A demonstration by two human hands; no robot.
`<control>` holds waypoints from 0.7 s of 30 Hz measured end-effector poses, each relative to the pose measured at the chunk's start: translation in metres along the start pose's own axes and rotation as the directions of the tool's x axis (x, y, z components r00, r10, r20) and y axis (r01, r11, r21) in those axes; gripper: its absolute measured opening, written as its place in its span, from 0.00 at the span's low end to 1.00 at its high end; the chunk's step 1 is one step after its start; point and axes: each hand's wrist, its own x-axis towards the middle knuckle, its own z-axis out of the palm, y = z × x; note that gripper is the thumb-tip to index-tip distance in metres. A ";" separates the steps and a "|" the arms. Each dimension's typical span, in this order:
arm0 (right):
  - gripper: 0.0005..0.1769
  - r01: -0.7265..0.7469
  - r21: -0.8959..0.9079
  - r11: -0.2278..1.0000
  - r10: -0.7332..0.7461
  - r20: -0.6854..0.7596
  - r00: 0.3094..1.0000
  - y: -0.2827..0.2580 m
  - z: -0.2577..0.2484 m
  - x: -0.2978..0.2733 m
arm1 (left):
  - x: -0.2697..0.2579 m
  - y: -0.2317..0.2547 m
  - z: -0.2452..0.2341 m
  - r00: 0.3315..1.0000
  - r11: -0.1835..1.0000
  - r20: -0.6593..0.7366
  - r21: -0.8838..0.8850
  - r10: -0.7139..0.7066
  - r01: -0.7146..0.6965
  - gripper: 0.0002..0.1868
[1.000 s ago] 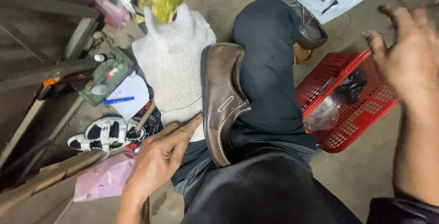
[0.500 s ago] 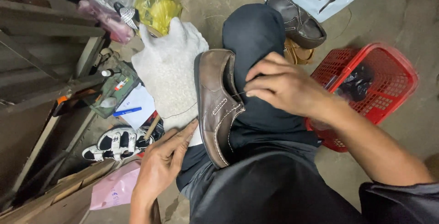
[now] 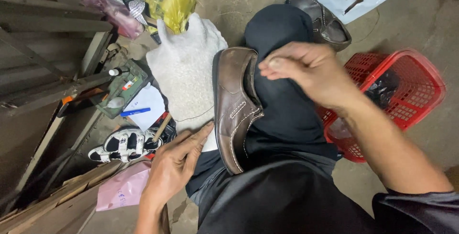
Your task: The person sits and sews the sole of a brown leather shoe using a needle and thread. They repeatedly push the needle through the shoe's edge and pull the thread tight to secure the stitching.
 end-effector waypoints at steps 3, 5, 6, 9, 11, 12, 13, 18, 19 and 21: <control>0.12 0.112 -0.102 0.988 -0.102 0.102 0.990 0.029 0.015 0.006 | 0.000 0.001 0.000 1.000 1.000 -0.009 0.016 -0.002 0.002 0.21; 0.11 0.131 -0.084 0.988 -0.120 0.122 0.985 0.046 0.027 0.011 | 0.001 0.005 0.000 1.000 1.000 -0.011 0.011 -0.008 0.008 0.21; 0.10 0.150 -0.068 0.986 -0.139 0.140 0.980 0.055 0.034 0.013 | 0.002 0.007 -0.001 1.000 1.000 -0.013 0.003 -0.012 0.012 0.20; 0.10 0.099 -0.139 0.985 -0.070 0.199 0.977 0.066 0.038 0.018 | 0.000 0.006 0.000 1.000 0.999 -0.015 0.032 0.000 0.000 0.20; 0.10 0.127 -0.107 0.986 -0.092 0.279 0.956 0.052 0.029 0.015 | -0.001 0.009 -0.001 1.000 1.000 -0.015 0.018 -0.011 0.011 0.20; 0.11 0.152 -0.075 0.986 -0.116 0.353 0.928 0.046 0.025 0.014 | -0.002 0.010 -0.001 1.000 1.000 -0.014 0.002 -0.018 0.018 0.20; 0.11 0.154 -0.075 0.985 -0.118 0.354 0.928 0.048 0.021 0.014 | -0.002 0.011 -0.001 1.000 1.000 -0.015 0.003 -0.018 0.018 0.20; 0.12 0.184 -0.098 0.978 -0.091 0.595 0.799 0.054 0.012 0.015 | -0.003 0.012 0.000 0.999 0.999 -0.010 -0.021 -0.030 0.030 0.19; 0.12 0.187 -0.096 0.978 -0.094 0.594 0.799 0.052 0.014 0.017 | -0.002 0.011 -0.001 0.999 0.999 -0.011 -0.018 -0.030 0.030 0.19; 0.16 0.252 -0.096 0.963 -0.136 0.634 0.762 0.047 0.018 0.020 | -0.002 0.011 -0.002 0.998 0.998 0.009 -0.013 -0.056 0.056 0.19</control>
